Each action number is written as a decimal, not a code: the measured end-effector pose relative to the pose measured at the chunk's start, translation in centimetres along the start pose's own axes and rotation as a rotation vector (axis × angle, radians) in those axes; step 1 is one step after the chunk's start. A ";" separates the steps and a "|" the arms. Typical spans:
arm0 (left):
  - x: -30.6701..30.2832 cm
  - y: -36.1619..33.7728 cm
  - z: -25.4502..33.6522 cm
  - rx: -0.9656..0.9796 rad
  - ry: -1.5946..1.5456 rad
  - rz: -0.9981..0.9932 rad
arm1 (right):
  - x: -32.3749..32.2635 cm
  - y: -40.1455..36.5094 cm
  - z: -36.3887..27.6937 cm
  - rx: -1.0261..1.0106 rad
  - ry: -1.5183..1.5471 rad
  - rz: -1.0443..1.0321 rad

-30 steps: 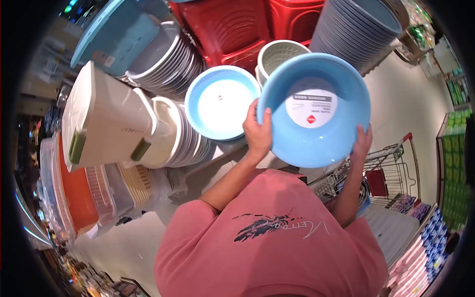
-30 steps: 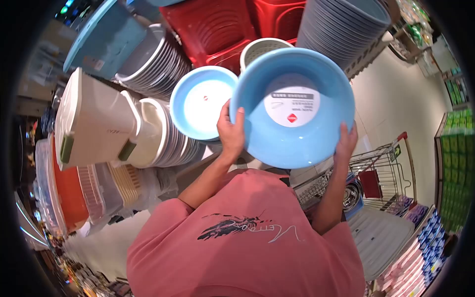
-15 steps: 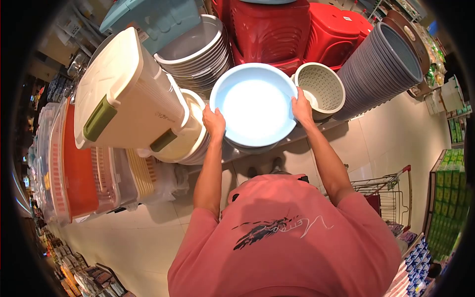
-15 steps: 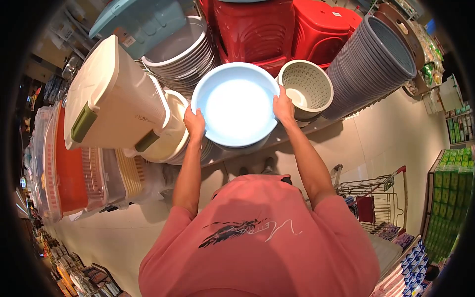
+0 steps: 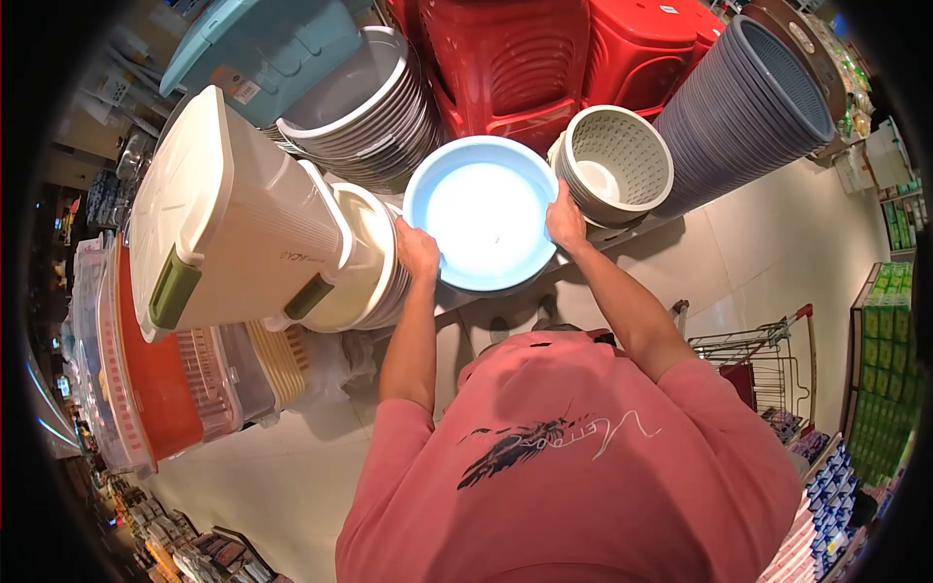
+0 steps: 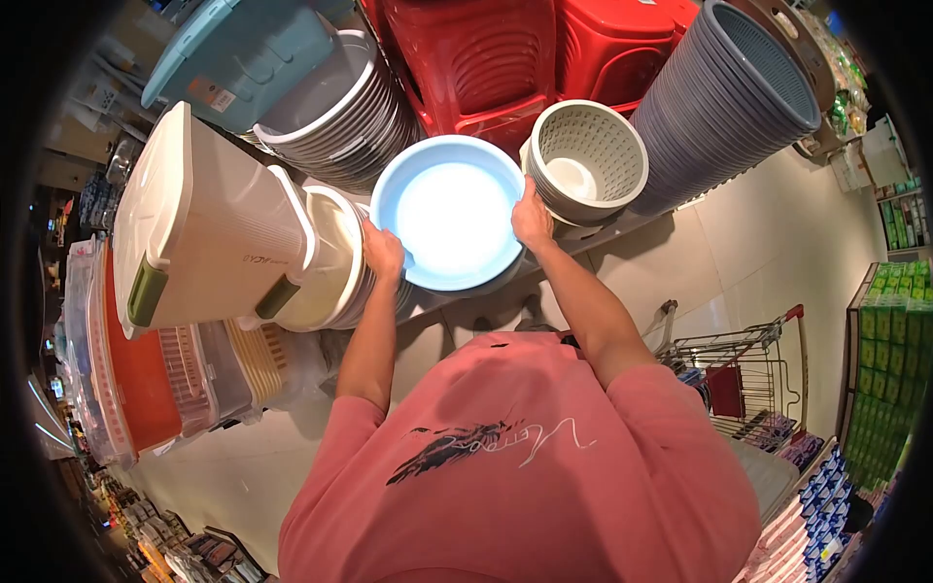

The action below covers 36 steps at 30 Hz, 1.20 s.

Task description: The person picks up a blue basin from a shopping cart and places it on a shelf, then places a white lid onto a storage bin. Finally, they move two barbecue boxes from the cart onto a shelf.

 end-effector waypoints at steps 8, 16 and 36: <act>0.3 0.2 -0.5 -0.007 0.021 0.009 | 0.3 -0.1 0.5 0.015 0.072 -0.023; 0.1 0.1 -0.2 0.024 0.084 0.069 | 0.3 -0.2 1.0 -0.050 0.139 0.057; -0.6 -0.4 0.6 0.019 0.061 0.059 | 0.1 -0.3 1.2 -0.020 0.180 0.050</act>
Point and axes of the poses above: each hand's wrist, its own y-axis towards the middle knuckle, its own x-axis out of the palm, z = x × y, the point moved 10 cm from there along y, towards the middle knuckle, and after that the axes turned 7 degrees about -x, right-handed, at the moved point
